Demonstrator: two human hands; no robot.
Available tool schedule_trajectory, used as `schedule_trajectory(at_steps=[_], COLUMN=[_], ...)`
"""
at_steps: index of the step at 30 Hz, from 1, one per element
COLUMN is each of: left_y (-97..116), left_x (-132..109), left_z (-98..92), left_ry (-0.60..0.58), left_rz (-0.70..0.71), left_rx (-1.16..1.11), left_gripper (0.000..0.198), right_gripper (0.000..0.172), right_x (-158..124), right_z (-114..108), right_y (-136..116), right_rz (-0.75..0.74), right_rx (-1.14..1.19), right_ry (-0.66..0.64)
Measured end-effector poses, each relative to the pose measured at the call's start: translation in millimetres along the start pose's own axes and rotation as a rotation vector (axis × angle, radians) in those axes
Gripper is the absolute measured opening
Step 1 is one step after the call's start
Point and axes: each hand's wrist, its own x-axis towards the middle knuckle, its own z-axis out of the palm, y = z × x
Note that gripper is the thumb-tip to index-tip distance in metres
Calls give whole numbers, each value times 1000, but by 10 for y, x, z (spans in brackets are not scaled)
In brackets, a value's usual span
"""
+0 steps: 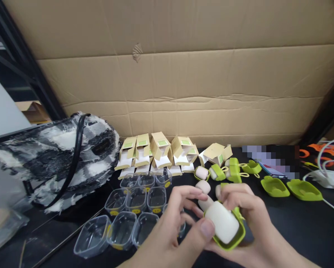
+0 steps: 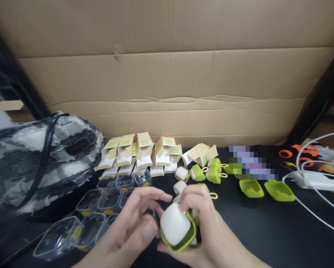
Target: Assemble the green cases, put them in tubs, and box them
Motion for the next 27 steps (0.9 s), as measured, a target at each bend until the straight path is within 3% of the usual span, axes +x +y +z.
schedule_trajectory(at_steps=[4, 6, 9, 14, 18, 22, 27], left_y=[-27, -75, -162, -238, -191, -212, -319], left_x=[-31, -49, -54, 4, -4, -54, -54], left_z=[86, 116, 134, 96, 62, 54, 65], left_ry=[-127, -189, -160, -148, -118, -37, -80], left_rz=[-258, -342, -362, -227, -61, 7, 213], left_rx=[-229, -342, -416, -406, -248, 6, 126], left_gripper=[71, 68, 58, 59, 44, 39, 41], right_gripper=[37, 36, 46, 30, 43, 41, 38], right_x=[-127, -163, -128, 46, 69, 14, -57], right_z=[111, 137, 99, -108, -154, -122, -148], right_y=[29, 45, 42, -45, -52, -40, -112], right_rz=[-113, -172, -159, -14, -35, -86, -200], right_rx=[34, -3, 38, 191, 116, 53, -81], right_ry=[98, 98, 33, -250, -231, -220, -170])
